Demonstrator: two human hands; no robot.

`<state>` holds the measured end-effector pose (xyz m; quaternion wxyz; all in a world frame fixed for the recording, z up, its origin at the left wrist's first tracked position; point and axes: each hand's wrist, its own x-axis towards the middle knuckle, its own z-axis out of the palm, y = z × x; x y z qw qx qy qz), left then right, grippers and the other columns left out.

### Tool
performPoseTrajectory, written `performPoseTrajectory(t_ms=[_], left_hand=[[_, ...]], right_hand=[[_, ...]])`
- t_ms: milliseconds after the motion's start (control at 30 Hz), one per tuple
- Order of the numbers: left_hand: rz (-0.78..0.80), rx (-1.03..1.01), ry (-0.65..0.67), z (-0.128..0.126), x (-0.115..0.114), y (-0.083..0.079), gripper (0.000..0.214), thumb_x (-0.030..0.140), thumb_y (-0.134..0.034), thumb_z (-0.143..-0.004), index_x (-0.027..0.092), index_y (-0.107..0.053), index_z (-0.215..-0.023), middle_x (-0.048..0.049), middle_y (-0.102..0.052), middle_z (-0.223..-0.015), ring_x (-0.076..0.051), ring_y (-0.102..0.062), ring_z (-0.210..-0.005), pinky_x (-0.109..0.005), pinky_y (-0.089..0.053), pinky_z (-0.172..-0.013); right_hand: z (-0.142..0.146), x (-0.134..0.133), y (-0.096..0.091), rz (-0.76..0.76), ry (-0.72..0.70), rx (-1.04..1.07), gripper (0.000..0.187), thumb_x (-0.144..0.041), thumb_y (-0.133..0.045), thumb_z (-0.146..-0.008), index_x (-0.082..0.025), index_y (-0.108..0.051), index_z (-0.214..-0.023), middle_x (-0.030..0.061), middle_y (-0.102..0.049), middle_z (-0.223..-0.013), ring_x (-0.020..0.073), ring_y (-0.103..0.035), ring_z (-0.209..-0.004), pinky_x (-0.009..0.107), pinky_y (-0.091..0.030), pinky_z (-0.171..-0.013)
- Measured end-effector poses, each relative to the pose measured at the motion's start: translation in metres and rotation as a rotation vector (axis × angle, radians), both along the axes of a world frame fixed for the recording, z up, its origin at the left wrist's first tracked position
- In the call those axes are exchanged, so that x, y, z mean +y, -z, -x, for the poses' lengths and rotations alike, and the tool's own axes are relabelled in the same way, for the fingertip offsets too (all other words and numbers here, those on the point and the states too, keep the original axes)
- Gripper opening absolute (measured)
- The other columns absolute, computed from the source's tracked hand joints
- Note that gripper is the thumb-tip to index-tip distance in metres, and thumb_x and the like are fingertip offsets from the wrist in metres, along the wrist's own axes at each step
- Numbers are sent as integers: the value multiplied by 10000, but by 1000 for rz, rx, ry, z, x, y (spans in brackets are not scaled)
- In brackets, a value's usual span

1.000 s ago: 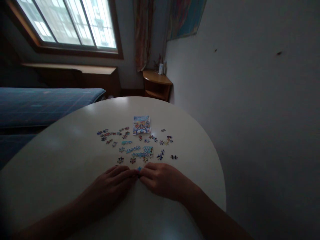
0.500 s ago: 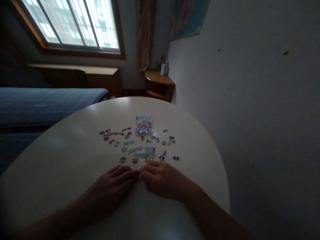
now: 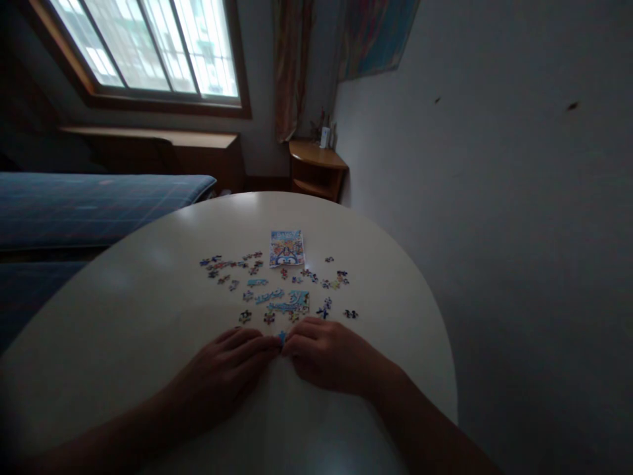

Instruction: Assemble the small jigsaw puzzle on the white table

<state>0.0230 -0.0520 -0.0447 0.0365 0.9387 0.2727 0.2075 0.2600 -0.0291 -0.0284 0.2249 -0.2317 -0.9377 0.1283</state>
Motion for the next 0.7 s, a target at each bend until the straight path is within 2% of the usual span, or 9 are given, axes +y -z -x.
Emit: performPoseTrajectory(t_ms=[300, 433, 700], left_hand=[[-28, 17, 7, 1, 0, 1, 204, 112, -445, -974, 132, -589, -1118, -83, -665, -1141, -220, -600, -950, -397, -525, -846], [-16, -42, 8, 1, 0, 2, 216, 113, -435, -974, 145, -594, -1117, -84, -673, -1093, -209, -608, -965, -390, -529, -871], [59, -194, -44, -3, 2, 6, 184, 126, -484, -968, 182, -579, -1115, -55, -694, -1067, -210, -625, -936, -391, -546, -825]], right_hand=[[1, 1, 1, 91, 17, 66, 97, -127, -535, -920, -176, -617, -902, 50, -666, -881, 131, -610, -781, 249, -526, -710], [2, 1, 3, 168, 66, 106, 59, -132, -588, -885, -183, -616, -899, 39, -667, -877, 126, -624, -782, 239, -522, -703], [-1, 0, 0, 190, 15, 137, 102, -113, -620, -865, -184, -624, -938, 40, -667, -906, 125, -626, -808, 241, -520, -732]])
